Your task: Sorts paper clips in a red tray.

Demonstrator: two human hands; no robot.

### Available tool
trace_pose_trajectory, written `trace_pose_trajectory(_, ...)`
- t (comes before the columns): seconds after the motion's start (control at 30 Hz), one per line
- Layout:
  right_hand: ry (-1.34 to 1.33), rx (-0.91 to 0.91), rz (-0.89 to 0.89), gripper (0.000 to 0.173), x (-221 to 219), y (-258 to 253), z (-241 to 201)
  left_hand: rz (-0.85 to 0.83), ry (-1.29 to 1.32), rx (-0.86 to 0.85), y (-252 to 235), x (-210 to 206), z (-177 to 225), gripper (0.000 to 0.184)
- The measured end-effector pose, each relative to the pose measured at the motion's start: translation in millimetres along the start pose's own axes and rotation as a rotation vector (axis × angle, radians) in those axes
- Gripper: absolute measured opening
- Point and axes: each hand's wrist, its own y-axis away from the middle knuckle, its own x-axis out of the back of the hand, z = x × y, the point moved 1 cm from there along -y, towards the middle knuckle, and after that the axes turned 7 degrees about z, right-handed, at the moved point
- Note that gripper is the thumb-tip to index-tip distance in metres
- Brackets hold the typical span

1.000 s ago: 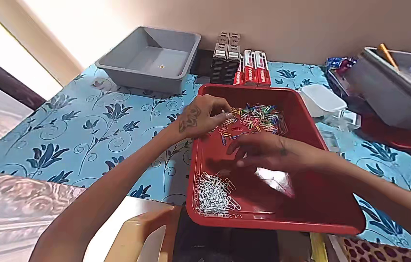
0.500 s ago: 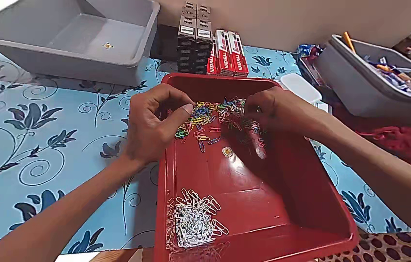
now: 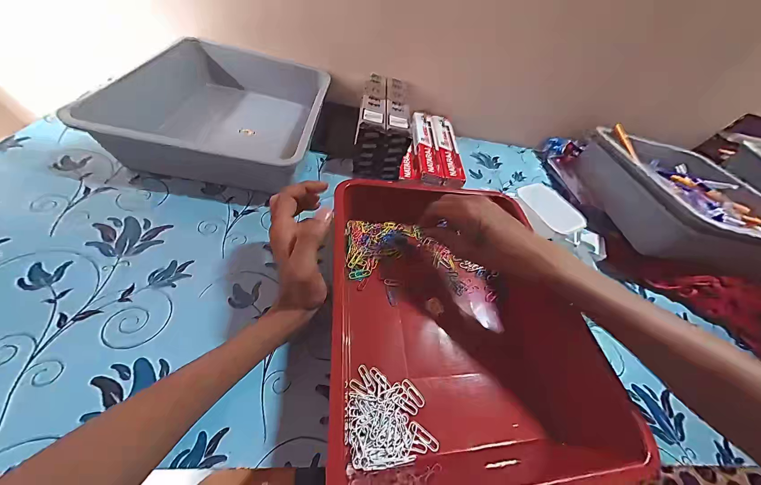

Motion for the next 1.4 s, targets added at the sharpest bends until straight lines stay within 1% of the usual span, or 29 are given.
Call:
trace_pose_trajectory(0.07, -0.187, -0.02, -0.058, 0.014, -2.7, 8.0, -21.8, 0.076, 0.035, 0.074, -4.6, -3.3, -6.1, 0.044)
trace_pose_trajectory(0.13, -0.382, -0.043, -0.162, 0.016, -6.1, 13.8, -42.4, 0.093, 0.065, 0.12, -8.1, -4.6, -6.7, 0.04)
trace_pose_trajectory(0.17, -0.37, -0.046, -0.151, 0.018, -7.2, 16.0, -47.4, 0.092, 0.072, 0.126, -9.0, -5.5, -6.9, 0.039)
trace_pose_trajectory(0.23, -0.147, -0.002, -0.052, 0.019, -9.3, 17.1, -38.8, 0.08, 0.068, 0.123, -9.2, -7.6, -8.3, 0.037)
trace_pose_trajectory(0.27, -0.037, -0.009, -0.039, 0.019, -9.1, 15.3, -29.8, 0.075, 0.065, 0.122, -9.5, -8.4, -9.0, 0.035)
trace_pose_trajectory(0.37, 0.179, -0.11, -0.151, 0.021, -5.8, 10.6, -2.7, 0.059, 0.083, 0.148, -9.3, -8.9, -10.6, 0.032)
trace_pose_trajectory(0.5, 0.289, -0.114, -0.154, 0.016, 5.2, 17.7, 15.5, 0.035, 0.106, 0.154, -9.3, -11.0, -14.8, 0.03)
trace_pose_trajectory(0.53, 0.311, -0.136, -0.163, 0.015, 8.3, 19.6, 15.1, 0.029, 0.102, 0.154, -9.0, -11.3, -15.4, 0.03)
trace_pose_trajectory(0.6, 0.367, -0.248, -0.198, 0.013, 14.0, 19.8, 5.6, 0.025, 0.096, 0.164, -9.0, -11.6, -15.3, 0.029)
trace_pose_trajectory(0.67, 0.392, -0.29, -0.182, 0.02, 15.3, 19.5, -5.5, 0.016, 0.09, 0.177, -8.2, -10.7, -13.9, 0.028)
trace_pose_trajectory(0.73, 0.334, -0.178, -0.063, 0.019, 9.6, 20.9, -11.2, -0.034, 0.082, 0.174, -3.0, -7.0, -13.7, 0.026)
trace_pose_trajectory(0.77, 0.291, -0.124, -0.026, 0.017, 5.1, 19.0, -12.3, -0.048, 0.078, 0.167, -0.9, -5.9, -14.1, 0.026)
trace_pose_trajectory(0.8, 0.247, -0.092, -0.025, 0.017, 0.5, 15.3, -12.9, -0.051, 0.074, 0.163, -0.1, -5.5, -14.6, 0.026)
trace_pose_trajectory(0.87, 0.181, -0.1, -0.118, 0.018, -8.1, 5.4, -11.6, -0.046, 0.063, 0.164, 0.8, -5.5, -15.1, 0.028)
trace_pose_trajectory(0.93, 0.181, -0.13, -0.22, 0.019, -13.9, -4.6, -6.5, -0.072, 0.039, 0.19, 2.0, -2.9, -11.6, 0.029)
trace_pose_trajectory(1.03, 0.188, -0.122, -0.305, 0.015, -12.2, -15.6, -3.4, -0.086, 0.008, 0.222, 2.8, -1.2, -6.1, 0.03)
trace_pose_trajectory(1.13, 0.162, -0.112, -0.343, 0.016, -9.0, -19.5, -3.5, -0.076, 0.023, 0.215, 1.7, -3.2, -5.7, 0.028)
trace_pose_trajectory(1.23, 0.098, -0.081, -0.233, 0.019, -7.9, -18.0, 1.6, 0.007, 0.068, 0.189, -4.9, -10.2, -10.4, 0.026)
trace_pose_trajectory(1.3, 0.029, -0.079, -0.13, 0.017, -4.2, -17.0, -0.9, 0.02, 0.068, 0.181, -6.9, -10.2, -11.9, 0.027)
trace_pose_trajectory(1.4, -0.086, -0.124, -0.08, 0.014, 5.2, -9.8, -22.7, 0.027, 0.064, 0.192, -8.7, -11.6, -9.3, 0.027)
